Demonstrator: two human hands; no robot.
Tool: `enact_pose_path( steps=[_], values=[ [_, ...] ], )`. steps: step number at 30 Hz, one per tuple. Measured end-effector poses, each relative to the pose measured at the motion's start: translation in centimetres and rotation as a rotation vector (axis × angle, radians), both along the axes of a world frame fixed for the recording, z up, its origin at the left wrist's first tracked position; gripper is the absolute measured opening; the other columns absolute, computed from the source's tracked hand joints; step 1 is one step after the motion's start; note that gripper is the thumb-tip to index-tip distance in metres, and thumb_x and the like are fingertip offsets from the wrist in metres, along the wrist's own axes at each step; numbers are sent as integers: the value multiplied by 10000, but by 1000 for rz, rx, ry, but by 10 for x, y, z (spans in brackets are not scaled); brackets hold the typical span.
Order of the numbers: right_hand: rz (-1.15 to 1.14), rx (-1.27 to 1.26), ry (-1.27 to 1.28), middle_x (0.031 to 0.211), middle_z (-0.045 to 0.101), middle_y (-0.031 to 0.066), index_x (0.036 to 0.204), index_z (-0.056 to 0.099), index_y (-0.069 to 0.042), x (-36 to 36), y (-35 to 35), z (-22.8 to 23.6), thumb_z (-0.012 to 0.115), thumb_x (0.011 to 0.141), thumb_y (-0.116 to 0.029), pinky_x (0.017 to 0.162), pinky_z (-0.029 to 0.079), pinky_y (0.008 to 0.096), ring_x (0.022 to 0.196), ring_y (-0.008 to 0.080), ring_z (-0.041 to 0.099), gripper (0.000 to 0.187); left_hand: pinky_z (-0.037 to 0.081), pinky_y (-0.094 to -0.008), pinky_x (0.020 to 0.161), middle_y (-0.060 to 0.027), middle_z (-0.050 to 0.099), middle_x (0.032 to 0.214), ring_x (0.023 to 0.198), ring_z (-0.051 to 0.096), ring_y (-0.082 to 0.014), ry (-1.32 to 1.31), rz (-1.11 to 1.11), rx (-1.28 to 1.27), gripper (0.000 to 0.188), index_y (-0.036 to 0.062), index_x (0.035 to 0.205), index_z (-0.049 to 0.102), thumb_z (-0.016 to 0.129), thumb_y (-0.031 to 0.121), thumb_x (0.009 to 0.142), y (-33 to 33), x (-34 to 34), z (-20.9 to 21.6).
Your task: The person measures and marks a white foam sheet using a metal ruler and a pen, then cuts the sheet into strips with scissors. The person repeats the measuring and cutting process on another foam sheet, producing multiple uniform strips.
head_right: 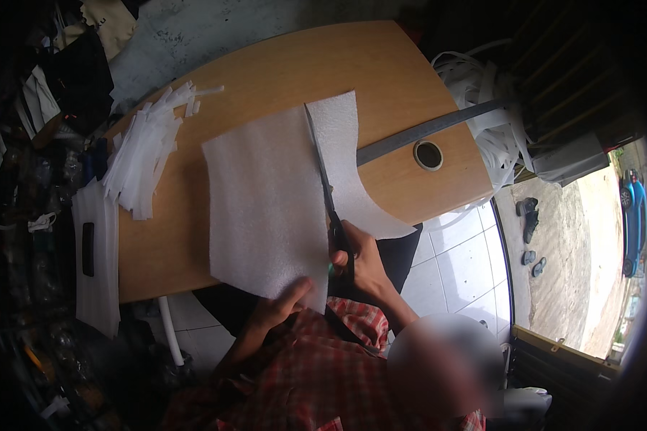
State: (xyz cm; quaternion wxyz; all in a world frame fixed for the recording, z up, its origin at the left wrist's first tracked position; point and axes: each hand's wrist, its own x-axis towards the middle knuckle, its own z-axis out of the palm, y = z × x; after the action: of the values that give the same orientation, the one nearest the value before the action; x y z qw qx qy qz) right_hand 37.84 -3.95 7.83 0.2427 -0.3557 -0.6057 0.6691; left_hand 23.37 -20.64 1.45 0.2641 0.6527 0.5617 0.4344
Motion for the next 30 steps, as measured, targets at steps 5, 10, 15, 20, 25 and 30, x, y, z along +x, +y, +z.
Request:
enact_pose_path(
  steps=[5, 10, 15, 20, 25, 30],
  values=[
    [-38, -45, -8, 597, 463, -34, 751, 523, -35, 2, -1, -5, 676, 616, -740, 468, 332, 224, 524, 56, 429, 733, 490, -355, 942, -95, 621, 1166, 1082, 606, -263, -26, 13, -41, 736, 63, 1234, 541, 808, -20, 553, 1, 0, 2],
    [-73, -31, -22, 584, 463, -44, 702, 520, -39, 4, -2, -13, 695, 641, -697, 454, 313, 224, 520, 43, 422, 684, 487, -354, 948, -101, 612, 1182, 1092, 601, -260, -52, 26, -65, 754, 53, 1248, 532, 806, -28, 551, 0, -1, 0],
    [-55, -23, 26, 552, 455, -22, 806, 509, -30, 1, -1, -17, 613, 638, -785, 364, 305, 208, 404, 67, 443, 780, 538, -349, 835, -97, 611, 1176, 1074, 606, -226, -256, 56, -296, 606, 47, 1246, 530, 762, 19, 687, 2, -1, 11],
    [13, -215, 199, 654, 458, -7, 972, 492, -31, -1, -6, -13, 622, 657, -763, 426, 341, 228, 484, 90, 448, 807, 528, -274, 625, -79, 615, 1043, 921, 609, -185, -724, 380, -625, 345, 36, 1146, 561, 667, 205, 863, 7, 0, 39],
    [92, -223, 127, 664, 493, 14, 956, 500, -10, 5, -17, -16, 523, 667, -826, 477, 382, 241, 524, 101, 478, 866, 364, -238, 457, -50, 559, 764, 595, 490, -117, -937, 601, -516, 266, 53, 927, 559, 605, 314, 907, 9, -42, 54],
    [350, -75, 2, 673, 535, 66, 951, 487, 43, 10, -37, -23, 446, 700, -845, 537, 417, 295, 586, 149, 522, 924, 297, -241, 483, -9, 448, 647, 487, 355, -80, -976, 792, -463, 310, 76, 816, 517, 550, 362, 931, 23, -58, 45]
  ],
)
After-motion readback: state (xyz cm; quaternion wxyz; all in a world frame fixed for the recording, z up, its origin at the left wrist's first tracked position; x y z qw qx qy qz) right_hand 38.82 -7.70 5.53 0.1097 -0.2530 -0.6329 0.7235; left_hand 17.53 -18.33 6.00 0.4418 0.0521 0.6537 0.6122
